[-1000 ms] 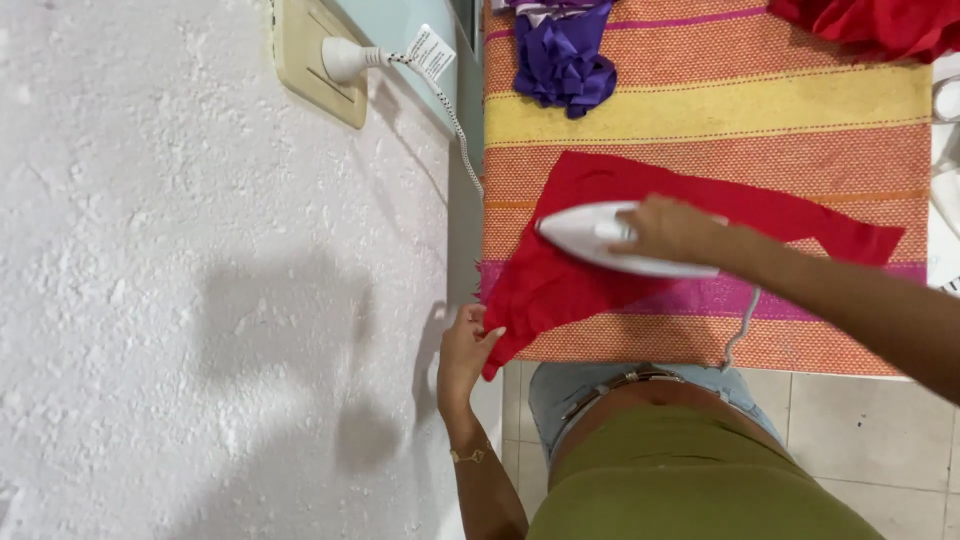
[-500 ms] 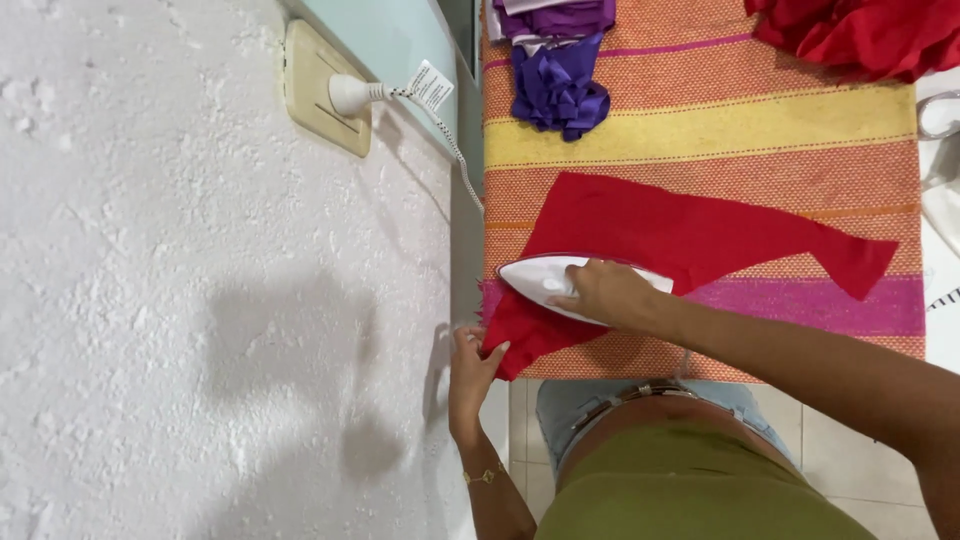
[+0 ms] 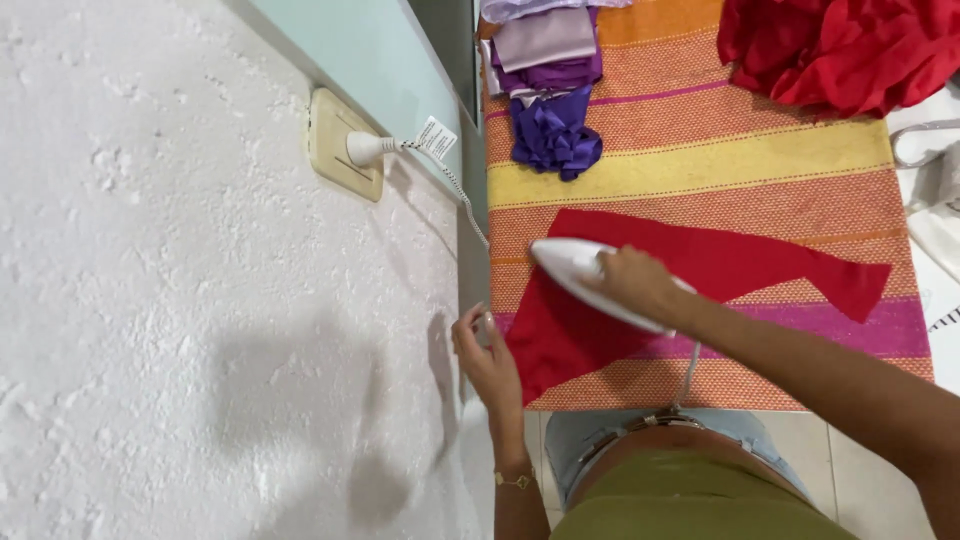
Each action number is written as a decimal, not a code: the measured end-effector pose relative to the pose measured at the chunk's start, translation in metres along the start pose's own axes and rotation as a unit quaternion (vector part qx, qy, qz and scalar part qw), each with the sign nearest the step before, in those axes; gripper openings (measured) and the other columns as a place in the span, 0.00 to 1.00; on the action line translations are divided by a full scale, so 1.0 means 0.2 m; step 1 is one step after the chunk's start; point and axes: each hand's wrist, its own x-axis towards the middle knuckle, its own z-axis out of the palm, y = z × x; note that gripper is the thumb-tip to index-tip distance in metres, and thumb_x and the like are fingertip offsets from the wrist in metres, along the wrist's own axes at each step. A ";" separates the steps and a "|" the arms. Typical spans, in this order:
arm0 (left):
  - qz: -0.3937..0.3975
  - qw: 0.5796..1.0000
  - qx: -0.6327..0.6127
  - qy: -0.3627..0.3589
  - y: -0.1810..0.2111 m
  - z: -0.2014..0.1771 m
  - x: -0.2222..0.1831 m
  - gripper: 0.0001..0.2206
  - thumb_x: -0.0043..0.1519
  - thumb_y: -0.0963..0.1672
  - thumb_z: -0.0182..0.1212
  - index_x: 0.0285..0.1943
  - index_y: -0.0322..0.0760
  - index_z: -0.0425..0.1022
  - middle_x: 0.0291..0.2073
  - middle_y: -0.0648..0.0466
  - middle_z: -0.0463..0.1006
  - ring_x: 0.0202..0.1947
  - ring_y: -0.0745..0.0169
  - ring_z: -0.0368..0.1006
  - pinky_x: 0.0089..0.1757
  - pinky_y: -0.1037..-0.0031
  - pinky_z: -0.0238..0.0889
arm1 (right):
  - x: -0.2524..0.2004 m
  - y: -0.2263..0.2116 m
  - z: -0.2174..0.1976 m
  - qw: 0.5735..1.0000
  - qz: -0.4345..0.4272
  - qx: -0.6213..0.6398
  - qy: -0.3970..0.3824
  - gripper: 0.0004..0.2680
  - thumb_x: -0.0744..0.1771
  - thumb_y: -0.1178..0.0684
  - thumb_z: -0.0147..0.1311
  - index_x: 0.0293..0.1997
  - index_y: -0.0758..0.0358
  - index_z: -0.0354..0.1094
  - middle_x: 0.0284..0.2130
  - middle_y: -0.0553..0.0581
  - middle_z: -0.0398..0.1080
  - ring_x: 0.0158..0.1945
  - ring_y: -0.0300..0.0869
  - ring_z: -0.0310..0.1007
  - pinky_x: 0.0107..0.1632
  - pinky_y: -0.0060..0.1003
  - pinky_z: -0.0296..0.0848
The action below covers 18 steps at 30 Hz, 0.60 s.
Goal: The person is ironing various pieces of lilac and red fabric on an ironing board and occasionally using scissors to trim them.
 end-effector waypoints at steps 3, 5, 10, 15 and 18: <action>0.036 0.996 -0.079 -0.016 0.14 0.14 0.01 0.19 0.79 0.49 0.44 0.71 0.35 0.71 0.61 0.42 0.77 0.66 0.41 0.71 0.64 0.55 0.63 | 0.07 0.09 -0.16 0.995 0.054 0.047 0.063 0.26 0.70 0.29 0.54 0.54 0.70 0.78 0.46 0.78 0.80 0.53 0.72 0.81 0.53 0.67 0.81; 0.056 0.992 -0.109 -0.032 0.18 0.24 0.04 0.21 0.80 0.49 0.40 0.73 0.34 0.67 0.66 0.39 0.75 0.70 0.39 0.68 0.67 0.51 0.60 | -0.03 0.07 -0.11 0.991 0.064 0.078 0.093 0.26 0.70 0.30 0.55 0.53 0.72 0.78 0.47 0.80 0.79 0.54 0.73 0.81 0.53 0.68 0.81; 0.065 0.980 -0.178 -0.064 0.21 0.41 0.09 0.22 0.80 0.47 0.33 0.78 0.32 0.63 0.74 0.37 0.68 0.78 0.34 0.57 0.73 0.48 0.45 | -0.29 0.22 0.01 0.997 0.075 0.027 -0.002 0.27 0.69 0.27 0.51 0.58 0.63 0.77 0.47 0.73 0.82 0.54 0.67 0.84 0.55 0.63 0.83; 0.204 0.971 -0.003 -0.127 0.12 0.73 0.13 0.21 0.80 0.47 0.40 0.75 0.32 0.71 0.73 0.36 0.69 0.78 0.34 0.56 0.73 0.47 0.41 | -0.29 0.48 -0.18 0.973 0.181 0.105 0.099 0.28 0.68 0.27 0.53 0.53 0.69 0.80 0.44 0.79 0.82 0.53 0.70 0.83 0.54 0.62 0.83; 0.294 0.925 0.205 -0.127 0.01 0.87 0.15 0.22 0.78 0.48 0.45 0.79 0.39 0.68 0.80 0.40 0.61 0.83 0.37 0.46 0.75 0.43 0.29 | -0.51 0.41 -0.12 0.975 0.184 0.107 0.065 0.26 0.68 0.28 0.55 0.52 0.67 0.80 0.44 0.79 0.82 0.53 0.70 0.83 0.54 0.62 0.84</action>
